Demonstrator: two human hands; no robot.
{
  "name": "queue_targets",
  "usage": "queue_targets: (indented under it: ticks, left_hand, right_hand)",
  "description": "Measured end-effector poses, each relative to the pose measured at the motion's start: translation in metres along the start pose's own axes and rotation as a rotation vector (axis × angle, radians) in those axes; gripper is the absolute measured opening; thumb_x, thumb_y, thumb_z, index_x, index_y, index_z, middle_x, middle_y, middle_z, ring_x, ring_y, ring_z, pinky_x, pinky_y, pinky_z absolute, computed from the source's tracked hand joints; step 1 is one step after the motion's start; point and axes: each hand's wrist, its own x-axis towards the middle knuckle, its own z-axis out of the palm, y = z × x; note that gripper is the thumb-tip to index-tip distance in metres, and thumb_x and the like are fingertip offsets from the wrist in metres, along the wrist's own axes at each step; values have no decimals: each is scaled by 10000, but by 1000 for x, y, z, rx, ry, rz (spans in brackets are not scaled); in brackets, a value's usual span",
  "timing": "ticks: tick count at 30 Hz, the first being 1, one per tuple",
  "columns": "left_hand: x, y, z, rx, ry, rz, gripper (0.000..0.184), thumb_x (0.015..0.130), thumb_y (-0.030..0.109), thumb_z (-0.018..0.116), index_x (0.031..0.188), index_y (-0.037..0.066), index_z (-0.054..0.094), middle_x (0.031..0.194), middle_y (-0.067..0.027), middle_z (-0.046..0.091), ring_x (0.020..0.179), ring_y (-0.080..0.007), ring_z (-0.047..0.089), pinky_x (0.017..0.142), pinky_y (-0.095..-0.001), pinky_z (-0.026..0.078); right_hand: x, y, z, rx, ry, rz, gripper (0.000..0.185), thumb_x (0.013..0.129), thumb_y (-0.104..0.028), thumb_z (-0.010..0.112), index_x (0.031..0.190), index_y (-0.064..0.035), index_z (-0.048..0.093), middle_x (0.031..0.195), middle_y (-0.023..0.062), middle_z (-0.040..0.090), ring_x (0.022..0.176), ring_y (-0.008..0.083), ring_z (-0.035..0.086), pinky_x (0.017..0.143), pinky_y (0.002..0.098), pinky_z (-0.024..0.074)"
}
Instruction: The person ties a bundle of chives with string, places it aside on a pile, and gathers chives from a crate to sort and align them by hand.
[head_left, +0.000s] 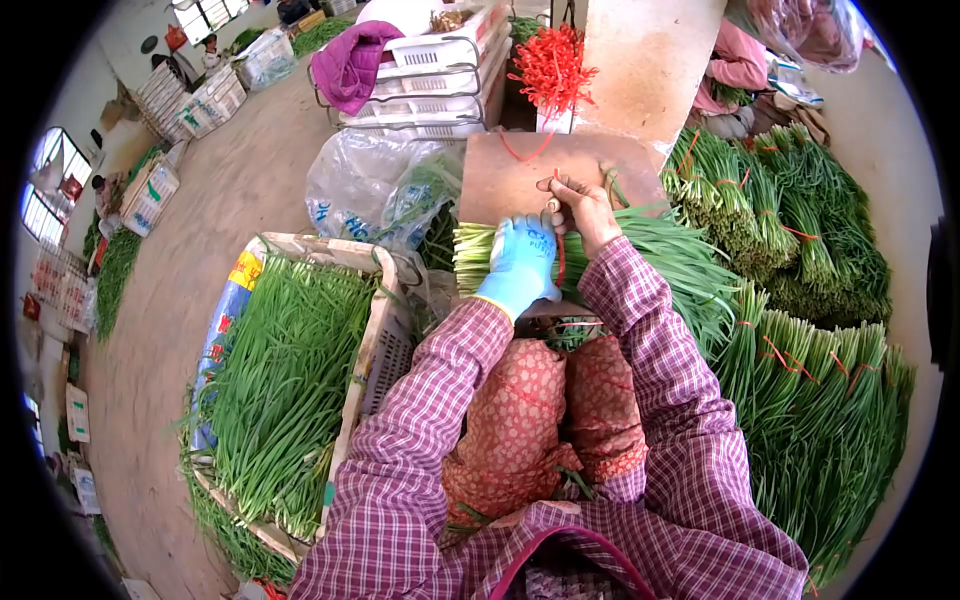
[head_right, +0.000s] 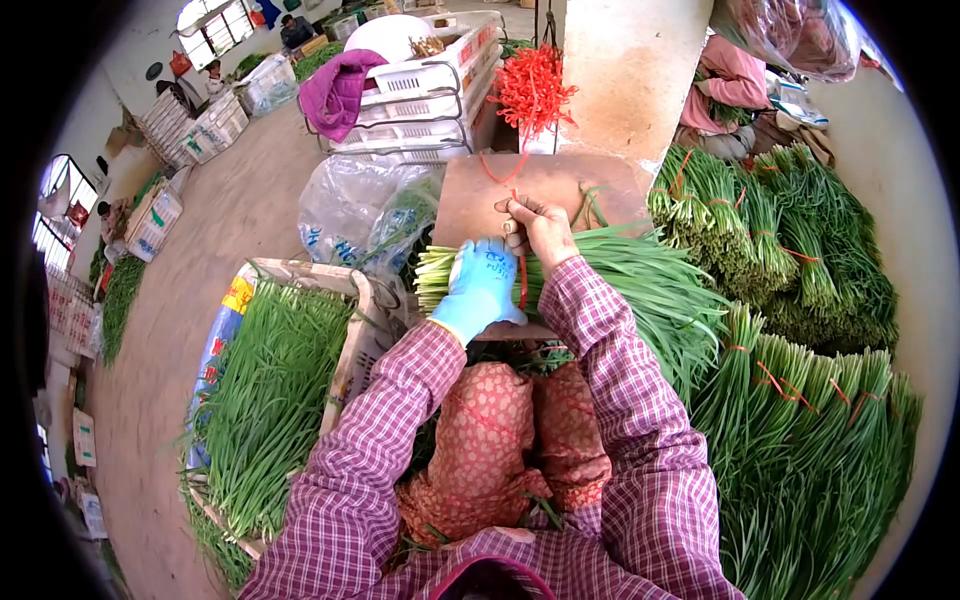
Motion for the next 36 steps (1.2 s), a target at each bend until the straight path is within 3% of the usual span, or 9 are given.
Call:
queue_targets:
  ticks: [13, 14, 18, 21, 24, 27, 31, 32, 36]
  left_hand:
    - [5, -1, 6, -25, -68, -21, 784, 629, 524, 773, 1247, 109, 526, 1101, -87, 628, 1069, -249, 598, 926, -375, 441]
    - [5, -4, 24, -22, 139, -5, 645, 683, 474, 723, 1182, 102, 548, 1064, -89, 624, 1034, -255, 602, 903, -386, 444]
    - [9, -10, 36, -45, 251, 52, 387, 726, 321, 655, 1023, 93, 558, 994, -106, 622, 971, -273, 613, 830, -410, 454]
    - [10, -8, 31, -52, 181, 46, 590, 635, 421, 773, 1075, 86, 567, 972, -119, 641, 947, -283, 630, 840, -419, 471]
    - [6, -4, 23, -77, 138, 12, 840, 521, 555, 837, 1154, 81, 554, 1060, -123, 622, 1009, -287, 608, 890, -409, 457]
    - [7, -5, 24, -71, 91, -4, 796, 532, 543, 838, 1115, 88, 543, 1089, -109, 605, 1048, -269, 587, 921, -403, 430]
    - [6, -5, 23, -62, 79, 12, 916, 525, 551, 835, 1255, 108, 506, 1129, -105, 589, 1067, -252, 579, 932, -390, 422]
    - [6, -7, 26, -77, 69, 9, 966, 518, 560, 833, 1302, 118, 482, 1151, -112, 577, 1089, -265, 568, 970, -419, 398]
    - [2, 1, 15, -3, 75, 27, 1019, 517, 573, 829, 1347, 115, 451, 1174, -116, 564, 1107, -278, 557, 1015, -471, 357]
  right_hand:
    - [-74, -9, 10, -208, 60, -196, 185, 911, -145, 554, 914, -20, 691, 627, -11, 549, 510, 50, 447, 470, 229, 365]
    - [-90, -15, 15, -211, 85, -105, 182, 916, -143, 553, 913, -24, 690, 627, -14, 556, 507, 56, 455, 477, 234, 374]
    - [-131, 12, 20, -355, 144, -201, 198, 904, -169, 567, 898, -13, 688, 636, 59, 603, 565, 110, 551, 541, 278, 446]
    - [-145, 51, 21, -282, 222, -324, 215, 918, -178, 546, 918, -3, 669, 676, 84, 627, 583, 144, 573, 581, 298, 471]
    - [-167, 73, 18, -344, 227, -257, 193, 927, -164, 536, 924, -14, 657, 675, 115, 616, 578, 177, 574, 589, 319, 473]
    - [-169, 83, 16, -358, 167, -275, 182, 946, -135, 520, 956, -14, 656, 701, 56, 594, 637, 117, 527, 615, 275, 438]
    - [-163, 101, 9, -436, 137, -355, 183, 944, -128, 520, 964, -8, 657, 765, 114, 649, 645, 183, 599, 639, 304, 479]
    - [-159, 111, 12, -413, 160, -367, 204, 920, -198, 546, 949, -34, 664, 772, 175, 639, 737, 349, 627, 689, 409, 483]
    - [-146, 128, 13, -438, 169, -318, 213, 906, -233, 561, 943, -57, 673, 802, 194, 649, 793, 375, 629, 710, 435, 490]
